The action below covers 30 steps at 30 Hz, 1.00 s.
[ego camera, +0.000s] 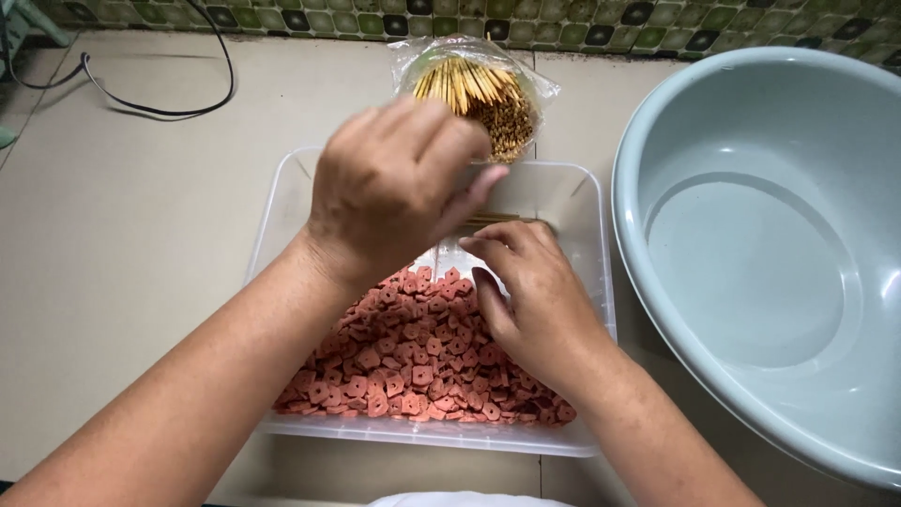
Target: The person is skewering small, diced pieces of pink food onto wooden skewers one by one.
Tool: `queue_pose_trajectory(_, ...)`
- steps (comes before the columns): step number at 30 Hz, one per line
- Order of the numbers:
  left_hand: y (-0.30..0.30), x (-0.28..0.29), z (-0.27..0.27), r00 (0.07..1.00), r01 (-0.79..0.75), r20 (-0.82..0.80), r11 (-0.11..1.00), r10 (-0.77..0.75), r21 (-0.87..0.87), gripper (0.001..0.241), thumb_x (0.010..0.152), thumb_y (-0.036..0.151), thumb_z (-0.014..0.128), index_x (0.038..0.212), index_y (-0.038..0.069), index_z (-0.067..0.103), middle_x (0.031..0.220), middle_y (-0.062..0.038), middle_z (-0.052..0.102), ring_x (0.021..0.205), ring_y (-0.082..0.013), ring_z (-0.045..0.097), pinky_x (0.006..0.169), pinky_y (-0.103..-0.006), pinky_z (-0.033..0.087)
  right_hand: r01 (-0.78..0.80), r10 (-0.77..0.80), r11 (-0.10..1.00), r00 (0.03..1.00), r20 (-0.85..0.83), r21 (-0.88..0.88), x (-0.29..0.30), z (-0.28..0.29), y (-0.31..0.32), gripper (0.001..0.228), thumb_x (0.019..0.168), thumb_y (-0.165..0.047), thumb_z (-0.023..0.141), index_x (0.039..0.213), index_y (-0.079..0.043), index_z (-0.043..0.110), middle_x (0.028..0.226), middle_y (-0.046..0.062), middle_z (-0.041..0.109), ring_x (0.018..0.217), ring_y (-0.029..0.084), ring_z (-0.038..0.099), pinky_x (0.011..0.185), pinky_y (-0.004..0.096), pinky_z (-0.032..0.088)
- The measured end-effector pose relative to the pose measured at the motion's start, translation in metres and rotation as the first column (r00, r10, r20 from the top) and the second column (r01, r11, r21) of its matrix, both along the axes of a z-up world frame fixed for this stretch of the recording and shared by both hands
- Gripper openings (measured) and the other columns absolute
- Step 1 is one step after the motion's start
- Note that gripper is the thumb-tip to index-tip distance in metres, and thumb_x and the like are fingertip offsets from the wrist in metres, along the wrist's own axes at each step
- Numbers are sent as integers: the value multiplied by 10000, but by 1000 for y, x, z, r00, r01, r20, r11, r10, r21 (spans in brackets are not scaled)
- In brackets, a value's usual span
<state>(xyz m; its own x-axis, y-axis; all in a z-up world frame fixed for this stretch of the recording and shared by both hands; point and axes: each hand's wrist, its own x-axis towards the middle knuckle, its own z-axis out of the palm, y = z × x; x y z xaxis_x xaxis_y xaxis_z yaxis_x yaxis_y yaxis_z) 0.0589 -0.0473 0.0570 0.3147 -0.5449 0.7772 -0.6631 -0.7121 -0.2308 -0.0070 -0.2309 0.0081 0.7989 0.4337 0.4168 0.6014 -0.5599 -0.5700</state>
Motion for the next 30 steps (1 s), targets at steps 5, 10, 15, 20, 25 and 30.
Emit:
queue_pose_trajectory(5,0,12,11,989,-147,-14,989,147,20,321,1002,316,811,1176,101,648,1119,-84,616,941,-242,587,680,-364,491,-4,3,999,1000,-30,-32,0,3,0,340,911,-16,598,1243,20,664,1166,149,660,1120,322,564,946,461,479)
queue_pose_trajectory(10,1,24,5,989,-148,-20,988,149,46,144,953,150,812,1003,133,678,954,-37,634,860,-254,588,645,-376,425,-4,0,999,997,-78,-49,-1,2,-1,369,906,-19,582,1265,16,662,1183,146,663,1135,302,567,963,450,482)
queue_pose_trajectory(15,6,29,7,996,-53,-65,999,53,-3,266,881,155,934,951,93,685,898,-65,684,788,-268,649,730,-401,503,-9,4,998,997,-73,-64,-2,3,-1,376,916,-20,583,1284,10,651,1194,141,658,1150,299,576,985,450,487)
queue_pose_trajectory(20,10,29,10,999,-26,-35,1000,26,-6,236,993,229,852,900,113,669,826,-33,673,734,-249,645,704,-399,508,-5,0,998,996,-84,-58,-3,3,-1,376,914,-23,581,1282,3,655,1193,140,661,1137,295,581,975,446,488)
queue_pose_trajectory(25,6,24,17,998,12,63,1000,-10,-29,258,1032,82,750,829,119,596,771,-16,558,701,-248,559,707,-390,467,-11,7,998,998,-70,-59,-1,2,-1,366,911,-30,573,1266,-2,660,1196,144,657,1128,310,586,967,452,476)
queue_pose_trajectory(30,1,18,22,996,25,92,999,-22,-40,288,950,-52,718,800,138,561,738,-11,486,665,-227,466,637,-372,346,-5,-1,996,998,-70,-87,-2,1,-1,373,907,-42,587,1272,-14,658,1204,141,662,1145,311,591,983,466,474)
